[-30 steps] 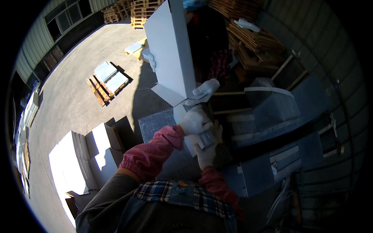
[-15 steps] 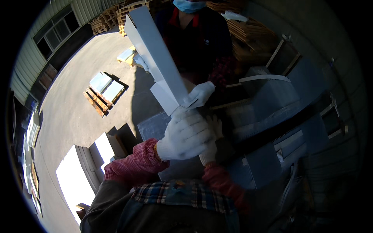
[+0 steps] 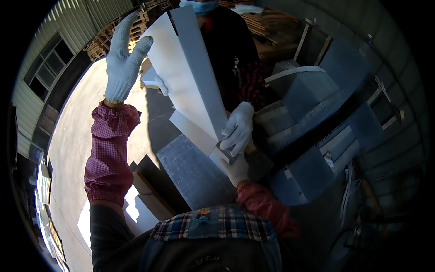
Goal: The person places gray rectangular panels into a cardboard box, inserts plastic sheeting between layers, and stacks the panels. A coworker assists by handing over panels and applying tape to the box.
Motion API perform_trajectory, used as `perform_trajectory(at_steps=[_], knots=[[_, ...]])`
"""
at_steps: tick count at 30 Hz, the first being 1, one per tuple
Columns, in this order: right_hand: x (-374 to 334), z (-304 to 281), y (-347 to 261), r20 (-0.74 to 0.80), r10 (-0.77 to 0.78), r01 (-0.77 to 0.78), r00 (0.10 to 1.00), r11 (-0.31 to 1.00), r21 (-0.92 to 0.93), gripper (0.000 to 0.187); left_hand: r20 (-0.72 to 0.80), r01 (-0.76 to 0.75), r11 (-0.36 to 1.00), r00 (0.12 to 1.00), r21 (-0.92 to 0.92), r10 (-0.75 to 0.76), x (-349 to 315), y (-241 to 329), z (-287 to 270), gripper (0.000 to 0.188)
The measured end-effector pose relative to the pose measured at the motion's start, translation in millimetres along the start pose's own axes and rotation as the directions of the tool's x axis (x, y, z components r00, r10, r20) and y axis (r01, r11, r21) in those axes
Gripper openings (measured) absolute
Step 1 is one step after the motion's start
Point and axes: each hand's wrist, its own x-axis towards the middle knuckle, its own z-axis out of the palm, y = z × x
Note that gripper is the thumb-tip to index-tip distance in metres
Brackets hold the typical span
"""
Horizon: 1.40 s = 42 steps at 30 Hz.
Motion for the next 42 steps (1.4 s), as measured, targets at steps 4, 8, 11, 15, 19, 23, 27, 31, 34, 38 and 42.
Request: perform_trajectory(at_steps=[4, 8, 11, 15, 19, 23, 27, 31, 34, 38, 42], knots=[[2.1, -6.1, -8.5, -0.028, -0.281, 0.273, 0.959, 0.947, -0.172, 0.044, 0.189, -0.031, 1.0, 0.982, 0.003, 0.03, -0.8, 4.6, 24.9, 0.089], [-3.7, -9.5, -7.1, 0.082, -0.115, 0.128, 0.99, 0.977, -0.169, 0.042, 0.362, -0.017, 0.996, 0.931, -0.091, 0.049, -4.0, 32.6, 39.2, 0.093], [-5.9, -9.3, -7.5, 0.131, -0.042, 0.059, 0.991, 0.989, -0.134, 0.044, 0.426, 0.077, 0.986, 0.905, -0.146, -0.008, -4.0, 39.3, 33.6, 0.088], [-10.5, -12.9, -4.7, 0.145, -0.007, 0.013, 0.989, 0.999, -0.04, 0.047, 0.6, 0.168, 0.95, 0.8, -0.262, 0.023, -5.0, 56.3, 20.5, 0.062], [-14.5, -16.2, -3.6, 0.168, 0.042, -0.051, 0.985, 0.998, 0.048, 0.05, 0.635, 0.036, 0.975, 0.764, -0.217, 0.114, -11.4, 77.2, 23.8, 0.063], [-16.0, -21.8, -0.1, 0.192, 0.084, -0.109, 0.978, 0.987, 0.12, 0.052, 0.655, -0.108, 0.989, 0.741, -0.098, 0.146, -19.7, 97.0, 27.7, 0.056], [-14.1, -17.5, 16.2, 0.243, 0.136, -0.168, 0.96, 0.979, 0.115, 0.057, 0.629, -0.096, 0.963, 0.74, -0.252, 0.239, -17.0, 78.7, 34.3, 0.063], [-5.1, -30.0, 22.3, 0.374, 0.092, -0.168, 0.923, 0.97, 0.176, 0.084, 0.662, 0.042, 0.958, 0.732, -0.283, 0.164, -18.6, 70.1, 33.3, 0.06], [-1.2, -36.0, 3.4, 0.329, 0.181, -0.197, 0.927, 0.98, 0.018, 0.094, 0.649, -0.126, 0.959, 0.712, -0.255, 0.266, -33.0, 80.5, 32.7, 0.053], [-10.4, -22.8, 55.3, 0.275, 0.212, -0.179, 0.938, 0.974, -0.143, 0.101, 0.632, -0.289, 0.905, 0.648, -0.313, 0.426, -65.8, 85.8, 59.4, 0.041], [-23.6, -17.1, 106.1, 0.402, 0.255, -0.253, 0.879, 0.966, -0.061, 0.101, 0.648, -0.216, 0.879, 0.606, -0.424, 0.461, -138.9, 72.4, 74.9, 0.032]])
